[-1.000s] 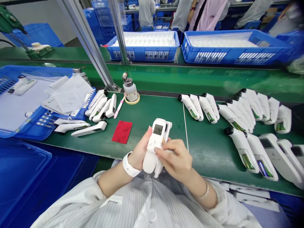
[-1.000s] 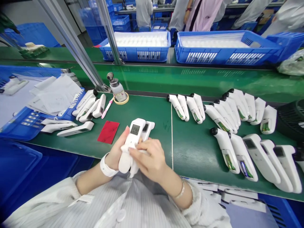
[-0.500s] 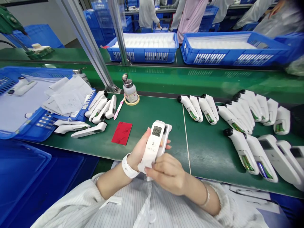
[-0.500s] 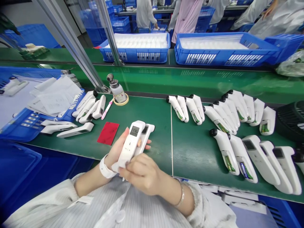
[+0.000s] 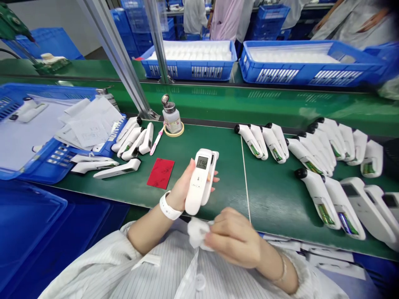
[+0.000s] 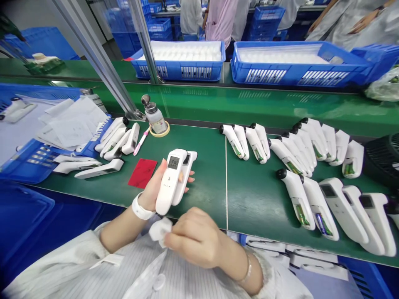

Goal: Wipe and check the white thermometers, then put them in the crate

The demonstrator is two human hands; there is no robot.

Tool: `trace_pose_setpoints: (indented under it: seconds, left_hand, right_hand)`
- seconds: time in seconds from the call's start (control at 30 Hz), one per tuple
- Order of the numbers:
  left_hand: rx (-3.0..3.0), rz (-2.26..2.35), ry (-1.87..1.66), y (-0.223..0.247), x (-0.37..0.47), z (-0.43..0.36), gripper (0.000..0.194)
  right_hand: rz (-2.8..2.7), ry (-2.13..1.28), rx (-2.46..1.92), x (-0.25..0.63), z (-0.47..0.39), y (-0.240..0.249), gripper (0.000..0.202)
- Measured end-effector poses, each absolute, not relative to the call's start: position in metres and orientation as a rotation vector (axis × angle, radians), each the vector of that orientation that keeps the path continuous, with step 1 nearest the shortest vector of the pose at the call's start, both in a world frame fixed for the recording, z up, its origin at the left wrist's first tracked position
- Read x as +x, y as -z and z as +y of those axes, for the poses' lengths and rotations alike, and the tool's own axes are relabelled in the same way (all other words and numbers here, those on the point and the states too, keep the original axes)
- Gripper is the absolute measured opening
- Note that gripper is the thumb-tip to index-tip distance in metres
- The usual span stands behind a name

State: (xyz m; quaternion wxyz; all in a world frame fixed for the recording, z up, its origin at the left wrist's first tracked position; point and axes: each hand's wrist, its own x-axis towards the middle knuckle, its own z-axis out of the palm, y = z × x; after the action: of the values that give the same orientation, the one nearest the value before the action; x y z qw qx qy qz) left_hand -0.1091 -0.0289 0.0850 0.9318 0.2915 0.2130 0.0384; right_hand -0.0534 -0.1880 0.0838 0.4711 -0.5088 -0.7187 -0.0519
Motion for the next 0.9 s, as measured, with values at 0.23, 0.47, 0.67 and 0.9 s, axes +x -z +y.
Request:
trace_pose_setpoints:
  seconds: [0.23,0.47,0.67,0.9]
  left_hand:
    - [0.568,0.345,-0.010,-0.084,-0.111,-0.020,0.066]
    - [0.700,0.287,-0.001,-0.082,-0.116,-0.040,0.058]
    - [0.712,0.224,0.000,-0.081,-0.115,-0.048,0.058]
    - [0.594,0.281,-0.075,-0.081,-0.114,-0.038,0.050]
  right_hand:
    - [-1.091,0.368,-1.834,-0.010,-0.210,-0.064,0.017]
    - [-0.481,-0.584,-1.282,-0.038,-0.161,-0.046,0.037]
    - [-0.301,-0.663,-0.982,-0.045,-0.141,-0.052,0.042]
    - [-0.212,-0.851,-0.869,-0.040,-0.155,-0.064,0.044]
